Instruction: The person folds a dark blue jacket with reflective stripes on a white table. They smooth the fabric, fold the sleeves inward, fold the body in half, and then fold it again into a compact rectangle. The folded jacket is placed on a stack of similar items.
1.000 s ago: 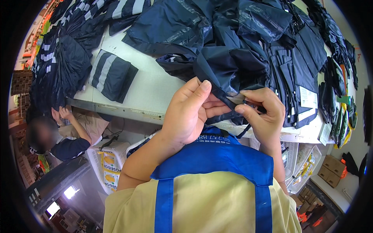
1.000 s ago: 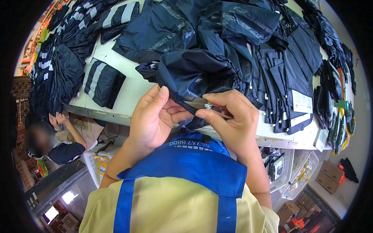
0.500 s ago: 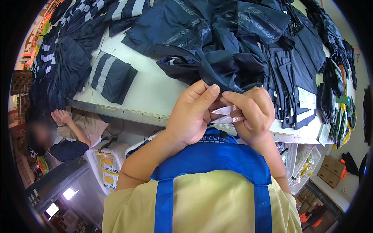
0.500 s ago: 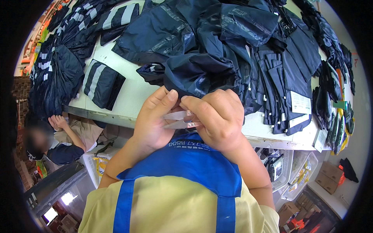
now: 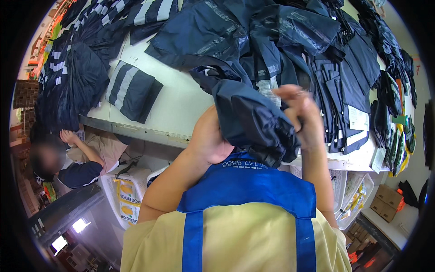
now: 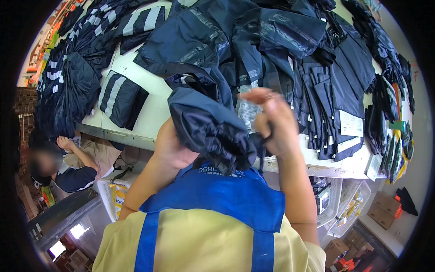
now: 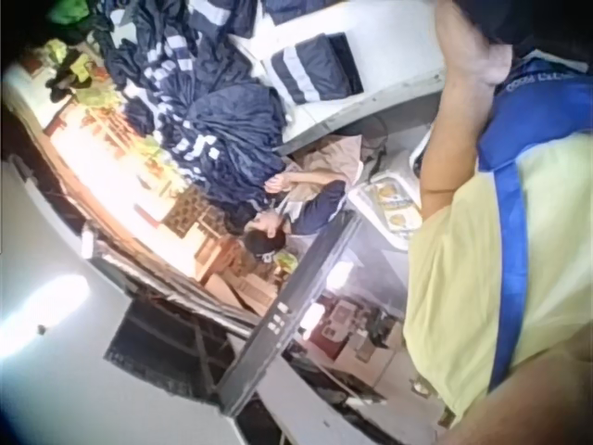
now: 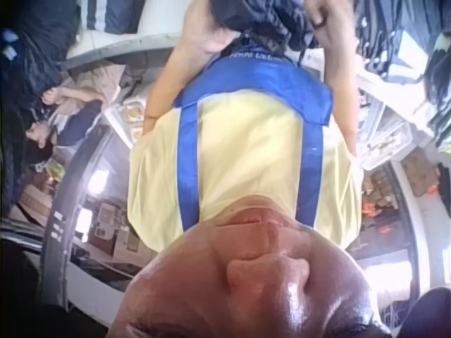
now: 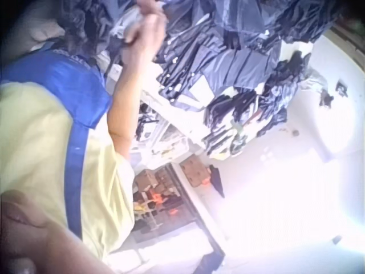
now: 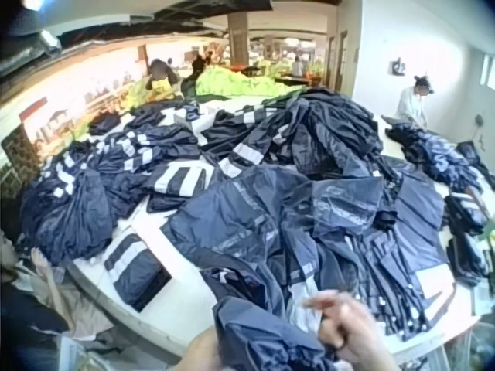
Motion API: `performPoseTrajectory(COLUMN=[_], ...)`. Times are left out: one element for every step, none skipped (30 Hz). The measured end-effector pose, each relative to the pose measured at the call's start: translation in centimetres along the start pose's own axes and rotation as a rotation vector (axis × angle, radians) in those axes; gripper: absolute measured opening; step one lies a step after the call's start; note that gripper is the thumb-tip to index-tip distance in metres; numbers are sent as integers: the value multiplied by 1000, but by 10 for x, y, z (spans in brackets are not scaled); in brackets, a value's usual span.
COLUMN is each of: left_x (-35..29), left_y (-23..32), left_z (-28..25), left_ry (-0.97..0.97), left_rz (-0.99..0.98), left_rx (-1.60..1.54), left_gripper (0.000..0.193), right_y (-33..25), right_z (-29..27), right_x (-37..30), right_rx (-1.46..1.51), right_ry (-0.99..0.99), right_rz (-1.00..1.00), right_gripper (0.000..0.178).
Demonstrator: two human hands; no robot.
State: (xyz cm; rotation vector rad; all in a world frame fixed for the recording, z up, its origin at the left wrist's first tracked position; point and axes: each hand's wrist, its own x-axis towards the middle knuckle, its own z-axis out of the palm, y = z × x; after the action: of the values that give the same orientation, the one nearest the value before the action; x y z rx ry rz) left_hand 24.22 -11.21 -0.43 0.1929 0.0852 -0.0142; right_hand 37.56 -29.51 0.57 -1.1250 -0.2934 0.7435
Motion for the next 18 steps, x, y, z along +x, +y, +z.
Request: performPoseTrajectory(left_x=[1, 3, 5, 6, 8, 9, 9, 6, 0, -5, -8, -9, -11, -11, -10, -11, -14, -13], left_y=[0, 1, 3, 8, 15, 21, 21, 12, 7, 4, 2, 2, 1, 4, 9, 13, 17, 23], left_z=[-1, -2, -1, 2, 10, 18, 25, 43, 48, 50, 49, 45, 40, 36, 32, 30, 29, 33], left_ry=[7, 13, 21, 70, 120, 170, 263, 330, 153, -37, -235, -329, -430, -341, -252, -161, 18, 168], left_rz=[-20, -40, -59, -75, -90, -105, 61, 356, 511, 672, 671, 663, 660, 691, 722, 751, 706, 676], left_rx=[57, 113, 169, 417, 664, 913, 1256, 1295, 1566, 1826, 2029, 2138, 2235, 2257, 2278, 2297, 2303, 2195], left_gripper=[45, 45, 46, 43, 40, 38, 26, 20, 23, 27, 28, 27, 26, 25, 24, 22, 25, 26], right_y=[5, 9, 14, 11, 9, 5, 3, 5, 15, 27, 27, 24, 18, 14, 20, 21, 19, 18], right_z=[9, 18, 27, 31, 35, 35, 35, 41, 41, 39, 38, 41, 52, 59, 55, 53, 53, 55], right_x=[2, 4, 6, 7, 7, 9, 10, 15, 21, 29, 32, 35, 34, 34, 35, 33, 28, 22], right_rx=[4, 4, -2, -33, -64, -189, -318, -471, -360, -250, -248, -246, -103, 41, 95, 65, 35, 7], right_ry=[-81, -162, -245, -250, -254, -191, -125, 82, 192, 296, 313, 332, 369, 406, 408, 376, 345, 313], right_rz=[53, 109, 164, 170, 176, 183, 192, 74, -22, -116, -128, -139, -105, -69, -64, -84, -104, -123], right_gripper=[51, 54, 57, 50, 43, 36, 31, 14, 11, 8, 6, 6, 6, 7, 9, 10, 10, 10])
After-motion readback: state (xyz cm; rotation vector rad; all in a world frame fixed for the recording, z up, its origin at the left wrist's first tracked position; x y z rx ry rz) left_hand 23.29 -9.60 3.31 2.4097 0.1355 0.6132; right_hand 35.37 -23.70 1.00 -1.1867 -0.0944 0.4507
